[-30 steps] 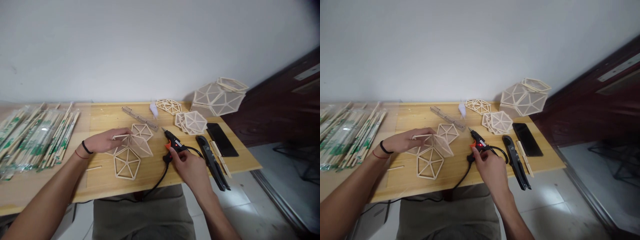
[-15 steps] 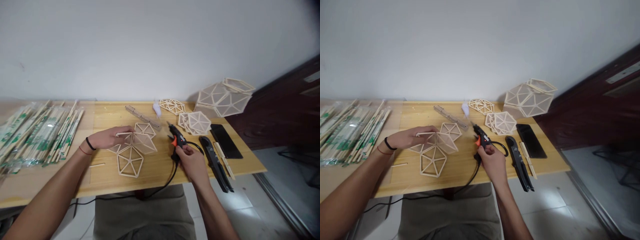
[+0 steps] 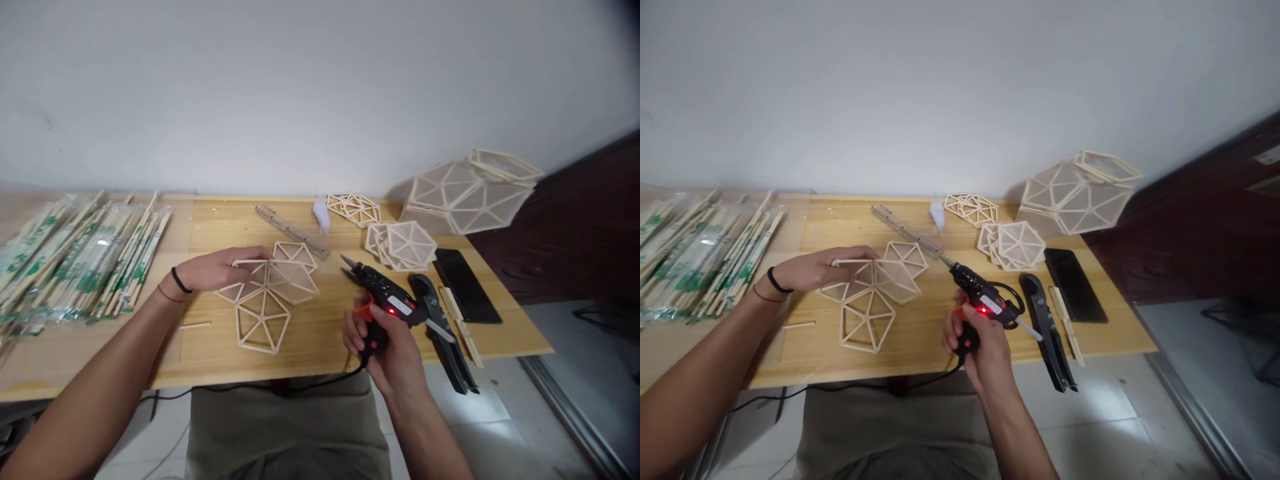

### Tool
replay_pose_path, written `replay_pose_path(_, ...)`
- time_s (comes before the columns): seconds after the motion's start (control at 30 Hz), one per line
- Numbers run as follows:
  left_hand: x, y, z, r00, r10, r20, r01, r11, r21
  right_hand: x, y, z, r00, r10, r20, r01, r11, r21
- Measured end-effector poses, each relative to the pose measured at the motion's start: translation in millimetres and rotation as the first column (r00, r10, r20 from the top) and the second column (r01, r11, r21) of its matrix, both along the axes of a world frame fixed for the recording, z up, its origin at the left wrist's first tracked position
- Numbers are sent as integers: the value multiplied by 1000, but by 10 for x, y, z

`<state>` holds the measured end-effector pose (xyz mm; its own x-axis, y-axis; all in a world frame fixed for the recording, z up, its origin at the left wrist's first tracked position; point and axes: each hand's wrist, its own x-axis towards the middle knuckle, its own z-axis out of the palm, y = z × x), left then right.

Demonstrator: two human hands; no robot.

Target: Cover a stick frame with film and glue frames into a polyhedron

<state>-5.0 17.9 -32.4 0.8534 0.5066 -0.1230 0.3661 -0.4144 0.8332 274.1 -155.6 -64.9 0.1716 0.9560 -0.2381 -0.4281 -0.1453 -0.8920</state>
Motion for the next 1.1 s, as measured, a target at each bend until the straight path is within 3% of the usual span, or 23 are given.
replay_pose_path(0.1,-3,2,-5,1000,9,-14,-9,1000,6,-9,-94,-48,972,132,193,-135,991,4)
replay_pose_path(0.2,-4,2,18,1000,11,-23,-10,1000,29,-61,-139,-9,849,254,463,-262,964,-48)
replay_pose_path(0.3,0,4,68,999,-3,-48,6,998,66,-148,-124,61,755,313,576,-307,945,-110)
replay_pose_path(0.47,-6,15,128,998,-38,-48,44,991,124,-230,-76,16,716,317,623,-259,948,-185)
replay_pose_path(0.57,-34,22,146,999,-40,17,38,996,78,-219,-66,-76,711,314,630,-241,950,-201)
replay_pose_path(0.77,-103,16,221,989,-20,144,30,997,-72,-186,-96,-178,794,310,523,-284,950,-131)
replay_pose_path(1.1,-94,5,256,980,-13,199,27,997,-66,-183,-126,-197,859,250,447,-231,968,-99)
